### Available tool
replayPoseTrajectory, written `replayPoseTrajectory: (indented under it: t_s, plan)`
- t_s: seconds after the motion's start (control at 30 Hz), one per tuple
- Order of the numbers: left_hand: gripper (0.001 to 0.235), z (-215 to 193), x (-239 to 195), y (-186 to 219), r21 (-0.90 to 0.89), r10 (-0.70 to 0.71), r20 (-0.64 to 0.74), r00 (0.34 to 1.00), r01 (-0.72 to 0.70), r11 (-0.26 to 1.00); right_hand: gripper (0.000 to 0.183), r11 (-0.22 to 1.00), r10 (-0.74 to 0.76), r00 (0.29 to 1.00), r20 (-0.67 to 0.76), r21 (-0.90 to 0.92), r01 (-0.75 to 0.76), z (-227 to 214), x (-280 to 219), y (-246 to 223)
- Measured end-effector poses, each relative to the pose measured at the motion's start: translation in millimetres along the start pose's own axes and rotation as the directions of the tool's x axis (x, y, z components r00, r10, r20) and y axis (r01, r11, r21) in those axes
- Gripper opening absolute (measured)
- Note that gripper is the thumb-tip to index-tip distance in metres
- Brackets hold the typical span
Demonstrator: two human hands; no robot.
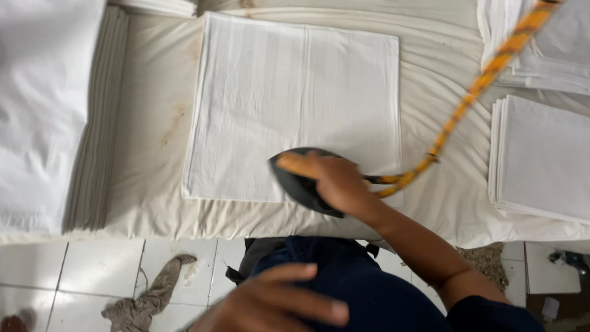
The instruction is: The person irons white linens on a large table, unfolding each piece, pressing it with an iron, and then folding it to place it onto a stack.
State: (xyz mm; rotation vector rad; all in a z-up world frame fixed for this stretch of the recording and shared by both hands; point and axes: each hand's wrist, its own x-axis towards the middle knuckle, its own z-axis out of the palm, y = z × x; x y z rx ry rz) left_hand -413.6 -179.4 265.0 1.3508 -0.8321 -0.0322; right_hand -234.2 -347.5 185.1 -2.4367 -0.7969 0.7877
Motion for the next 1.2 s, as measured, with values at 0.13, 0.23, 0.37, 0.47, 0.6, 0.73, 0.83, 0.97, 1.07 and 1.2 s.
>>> replayPoseTrajectory:
  t_s: [0.13,0.23,0.37,0.47,0.6,0.73,0.83,0.97,1.07,1.2]
  plan:
    - [0.050,-13,19,-35,0.047,0.032,-0.018,0.999,-0.031,0.998,0.017,0.969,-0.049,0.997,0.053,-0.241,0.060,23,33,-2]
    - [0.040,-10,16,-74,-0.061,-0.116,-0.095,0.989,0.110,0.992,0.015,0.951,-0.070,0.995,0.065,-0.298,0.086,20,36,21]
    - [0.037,0,-3,-138,0.247,-0.294,-0.326,0.898,0.381,0.891,0.048,0.991,0.085,0.990,-0.113,-0.096,-0.096,-24,7,48]
    - [0.054,3,-28,-191,0.499,-0.326,-0.429,0.843,0.522,0.692,0.077,0.965,0.257,0.954,-0.156,-0.007,-0.261,-64,-12,74]
    - [0.075,5,-42,-240,0.829,-0.262,-0.379,0.888,0.451,0.331,0.035,0.736,0.605,0.683,-0.410,-0.040,-0.676,-84,-3,199]
    - [0.078,17,-27,-273,0.920,-0.243,-0.318,0.916,0.360,0.155,0.034,0.646,0.670,0.554,-0.495,0.020,-0.763,-112,-2,278]
    - [0.077,25,-9,-295,0.946,-0.150,-0.262,0.953,0.284,0.154,0.035,0.552,0.746,0.435,-0.504,0.104,-0.827,-136,9,308]
    - [0.074,41,14,-326,0.963,-0.133,-0.116,0.984,0.145,0.227,0.031,0.519,0.764,0.384,-0.518,0.142,-0.843,-159,28,336]
    - [0.081,60,32,-349,0.975,-0.237,-0.019,0.971,0.070,0.210,0.031,0.545,0.730,0.407,-0.549,0.108,-0.832,-170,39,341]
    - [0.051,92,55,-398,0.967,-0.090,0.048,0.995,-0.024,0.254,0.065,0.760,0.188,0.507,-0.841,-0.202,-0.617,-153,36,343]
